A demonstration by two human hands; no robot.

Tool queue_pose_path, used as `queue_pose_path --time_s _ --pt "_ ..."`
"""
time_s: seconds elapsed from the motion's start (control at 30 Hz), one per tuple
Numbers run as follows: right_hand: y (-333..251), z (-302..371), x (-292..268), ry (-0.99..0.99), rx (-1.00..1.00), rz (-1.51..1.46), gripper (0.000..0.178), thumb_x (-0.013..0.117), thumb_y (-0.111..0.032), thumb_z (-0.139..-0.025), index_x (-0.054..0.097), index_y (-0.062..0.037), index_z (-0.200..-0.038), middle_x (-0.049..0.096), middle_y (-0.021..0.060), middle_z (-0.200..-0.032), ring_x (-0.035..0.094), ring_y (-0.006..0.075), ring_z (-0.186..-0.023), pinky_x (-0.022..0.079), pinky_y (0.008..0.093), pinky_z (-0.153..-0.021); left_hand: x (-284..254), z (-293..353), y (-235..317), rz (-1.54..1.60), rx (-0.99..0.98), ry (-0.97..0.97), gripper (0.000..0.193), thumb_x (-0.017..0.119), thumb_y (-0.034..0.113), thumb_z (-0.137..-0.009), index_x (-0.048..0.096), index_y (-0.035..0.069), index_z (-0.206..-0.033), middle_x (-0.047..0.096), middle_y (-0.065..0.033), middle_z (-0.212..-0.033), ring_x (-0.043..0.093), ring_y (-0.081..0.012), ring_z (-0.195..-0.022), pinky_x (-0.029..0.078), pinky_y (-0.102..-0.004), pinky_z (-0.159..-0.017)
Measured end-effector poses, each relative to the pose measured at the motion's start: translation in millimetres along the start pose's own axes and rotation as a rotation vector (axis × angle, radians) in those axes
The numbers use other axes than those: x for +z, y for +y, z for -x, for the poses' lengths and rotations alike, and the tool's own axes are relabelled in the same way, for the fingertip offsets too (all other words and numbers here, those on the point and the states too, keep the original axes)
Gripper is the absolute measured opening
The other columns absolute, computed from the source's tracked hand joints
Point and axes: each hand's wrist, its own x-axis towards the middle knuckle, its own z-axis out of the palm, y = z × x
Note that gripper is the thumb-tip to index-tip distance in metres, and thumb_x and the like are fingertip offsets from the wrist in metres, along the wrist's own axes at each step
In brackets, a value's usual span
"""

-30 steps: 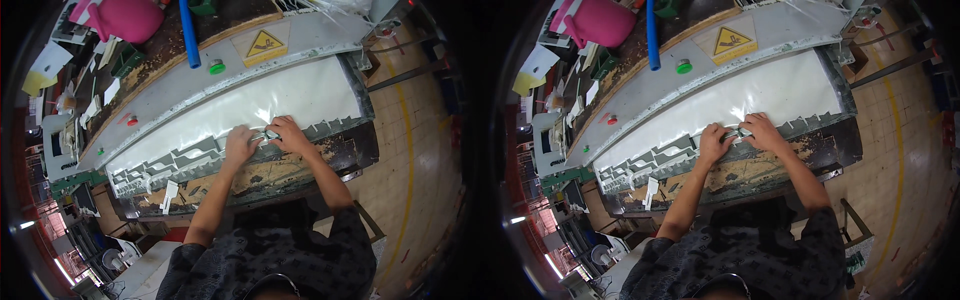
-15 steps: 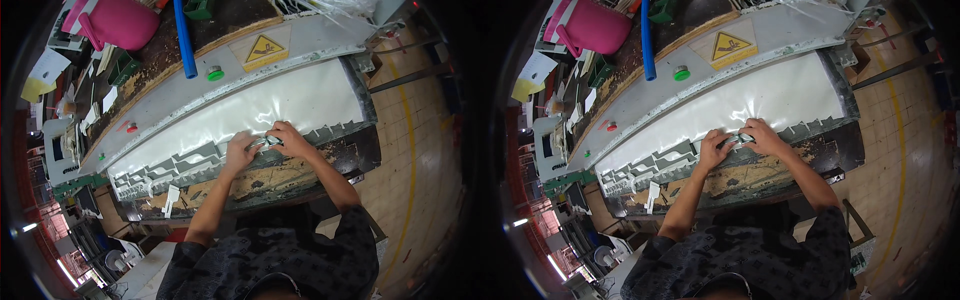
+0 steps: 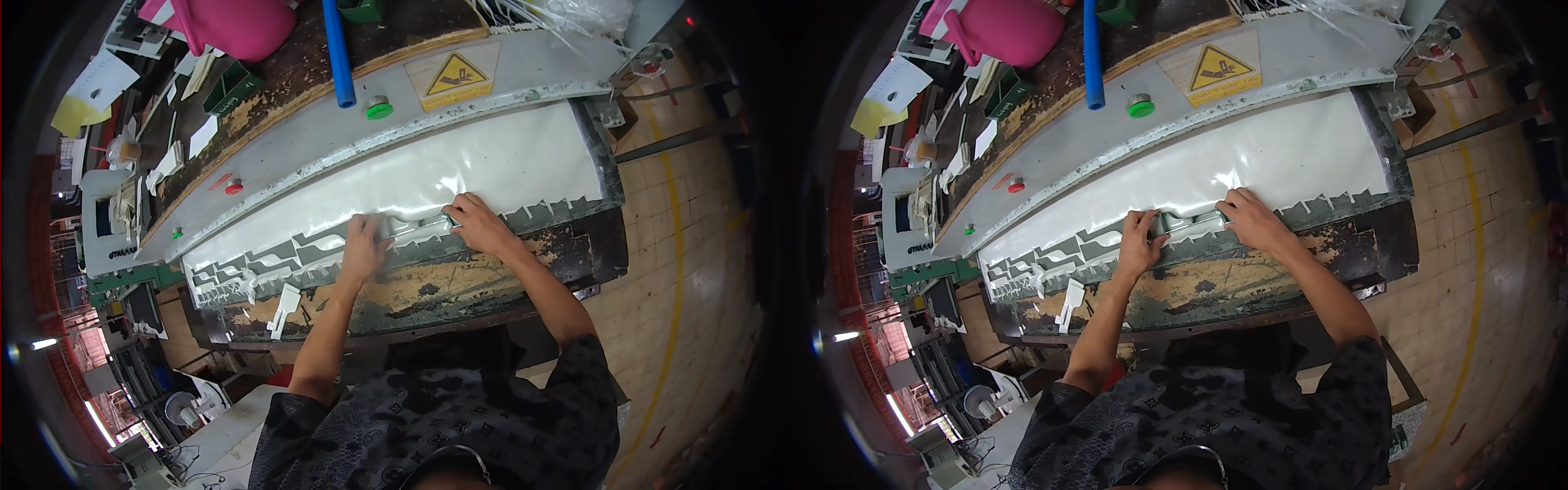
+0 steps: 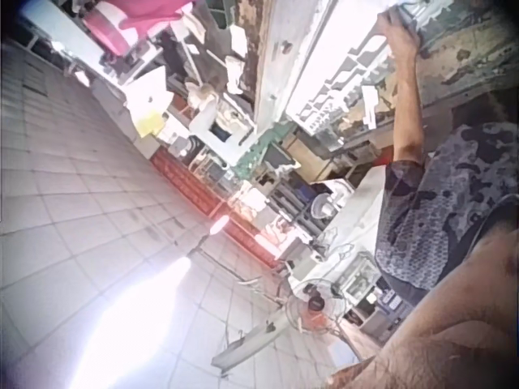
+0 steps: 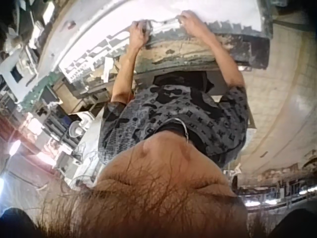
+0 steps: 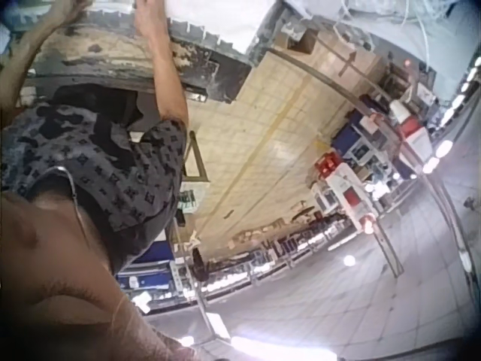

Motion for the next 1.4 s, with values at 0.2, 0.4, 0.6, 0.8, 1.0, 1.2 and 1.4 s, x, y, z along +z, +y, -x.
queue_pose_path --time_s 0.2,0.4,0.6,0.8,1.0,1.2,1.4 --pt "-4.5 11.6 8.4 0.052 -0.054 0.023 0.045 0.078 -0.009 -0.088 0.067 -0.0018 -0.131 0.056 0.0122 -0.114 0.057 0.0310 -0.113 0.049 0.0426 -0.104 2.7 11.2 -1.9 -0.051 0.050 0.087 0.064 0.085 0.007 -0.080 0.059 0.005 -0.137 0.054 -0.0216 -0.117 0.056 -0.0405 -0.107 0.050 -0.0472 -0.094" --pt "-30.8 12.3 -8.5 0.194 -0.306 0.046 0.043 0.073 -0.001 -0.083 0.071 -0.0058 -0.125 0.058 0.0079 -0.102 0.061 0.0278 -0.103 0.052 0.0429 -0.095 -13.2 47.0 -0.9 -0.095 0.045 0.188 0.065 0.086 0.002 -0.069 0.062 0.006 -0.129 0.055 -0.0196 -0.116 0.058 -0.0402 -0.106 0.051 -0.0467 -0.091" --pt "-117.4 37.3 -26.1 0.384 -0.616 -0.288 0.045 0.078 -0.004 -0.085 0.069 -0.0092 -0.129 0.069 0.0069 -0.122 0.069 0.0253 -0.113 0.056 0.0430 -0.108 -32.7 79.0 30.9 -0.038 0.144 0.283 0.061 0.086 0.013 -0.070 0.065 0.007 -0.127 0.065 -0.0176 -0.117 0.064 -0.0386 -0.108 0.052 -0.0473 -0.093" --pt "-174.7 4.1 -29.6 0.262 -0.393 -0.576 0.066 0.084 -0.016 -0.088 0.057 -0.0103 -0.148 0.061 0.0122 -0.147 0.068 0.0297 -0.122 0.059 0.0420 -0.102 -2.7 82.3 95.3 0.463 0.024 0.420 0.043 0.087 0.020 -0.080 0.070 0.003 -0.116 0.073 -0.0165 -0.109 0.072 -0.0331 -0.098 0.057 -0.0431 -0.081" --pt "-127.2 5.4 -34.6 0.284 -0.209 0.106 0.070 0.085 -0.013 -0.080 0.058 -0.0077 -0.145 0.056 0.0156 -0.147 0.051 0.0390 -0.143 0.044 0.0501 -0.118 -9.1 -6.5 114.6 1.275 -0.805 0.508 0.045 0.074 0.037 -0.102 0.067 -0.006 -0.093 0.070 -0.0136 -0.085 0.069 -0.0183 -0.071 0.061 -0.0310 -0.061" --pt "-29.5 -38.1 -44.0 0.115 -0.155 -0.215 0.061 0.080 0.006 -0.079 0.065 -0.0096 -0.136 0.058 0.0104 -0.148 0.047 0.0354 -0.148 0.034 0.0535 -0.129 21.2 -31.8 100.9 1.468 -0.850 0.236 0.041 0.070 0.035 -0.105 0.064 -0.005 -0.095 0.071 -0.0178 -0.088 0.078 -0.0286 -0.084 0.065 -0.0348 -0.061" --pt "-3.5 -33.2 -13.6 0.253 -0.055 0.028 0.049 0.085 -0.020 -0.086 0.066 -0.0085 -0.130 0.063 0.0152 -0.140 0.049 0.0365 -0.146 0.031 0.0578 -0.127 -19.0 -7.6 54.3 0.084 -0.051 0.633 0.042 0.088 0.022 -0.086 0.066 0.001 -0.116 0.071 -0.0193 -0.114 0.070 -0.0353 -0.103 0.055 -0.0420 -0.094"
